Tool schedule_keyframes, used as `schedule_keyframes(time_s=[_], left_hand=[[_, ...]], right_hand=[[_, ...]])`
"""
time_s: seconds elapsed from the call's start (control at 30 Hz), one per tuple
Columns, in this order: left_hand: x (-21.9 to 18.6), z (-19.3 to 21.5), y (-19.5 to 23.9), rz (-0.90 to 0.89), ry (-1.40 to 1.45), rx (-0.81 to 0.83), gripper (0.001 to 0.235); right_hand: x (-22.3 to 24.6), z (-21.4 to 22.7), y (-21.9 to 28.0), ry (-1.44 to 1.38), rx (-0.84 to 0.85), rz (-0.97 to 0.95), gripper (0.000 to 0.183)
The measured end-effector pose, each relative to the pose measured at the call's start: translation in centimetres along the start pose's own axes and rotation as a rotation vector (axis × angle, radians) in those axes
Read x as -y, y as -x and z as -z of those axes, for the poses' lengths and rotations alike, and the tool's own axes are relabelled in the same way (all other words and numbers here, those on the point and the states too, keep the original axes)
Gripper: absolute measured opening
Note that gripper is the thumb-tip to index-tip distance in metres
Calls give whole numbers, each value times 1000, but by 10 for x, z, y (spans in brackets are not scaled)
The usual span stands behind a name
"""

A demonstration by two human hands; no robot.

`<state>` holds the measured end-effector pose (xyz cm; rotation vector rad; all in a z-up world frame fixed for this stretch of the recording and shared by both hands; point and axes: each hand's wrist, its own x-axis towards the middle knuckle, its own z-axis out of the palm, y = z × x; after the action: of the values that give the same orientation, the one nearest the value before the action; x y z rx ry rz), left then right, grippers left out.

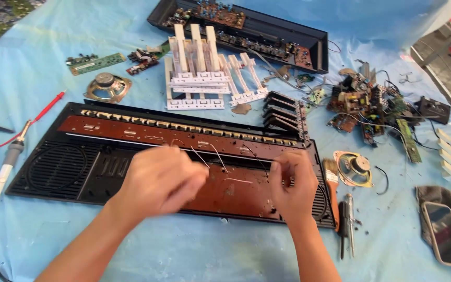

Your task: The person is repairing a disassembled electronic device, likely a boombox, by hand. They are twisting and arranging white wires on the exposed circuit board while various components and tools lie on the table.

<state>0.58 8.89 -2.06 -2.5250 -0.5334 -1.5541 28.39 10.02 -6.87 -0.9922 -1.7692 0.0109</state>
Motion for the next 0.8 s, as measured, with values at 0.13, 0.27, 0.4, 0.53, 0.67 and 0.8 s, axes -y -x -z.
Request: schedule_keyframes(time_s=[0.13,0.27,0.4,0.53,0.67,0.8], left_hand=[[36,-21,23,118,-202,-111,21],[32,-25,35,181,-254,93,18],[27,-44,43,278,-153,161,23],[13,-49,43,330,-67,226,30],[8,-52,48,383,21,233,38],[5,-52,43,275,-30,194,43]], right_hand=[[-28,-29,3,97,22,98,12],[-20,-25,13,46,290,103,8],[-8,-23,12,57,219,-28,7],[-1,-24,16,49,186,-135,7],[1,-24,20,49,167,-123,9],[4,-22,18,35,147,-78,6]])
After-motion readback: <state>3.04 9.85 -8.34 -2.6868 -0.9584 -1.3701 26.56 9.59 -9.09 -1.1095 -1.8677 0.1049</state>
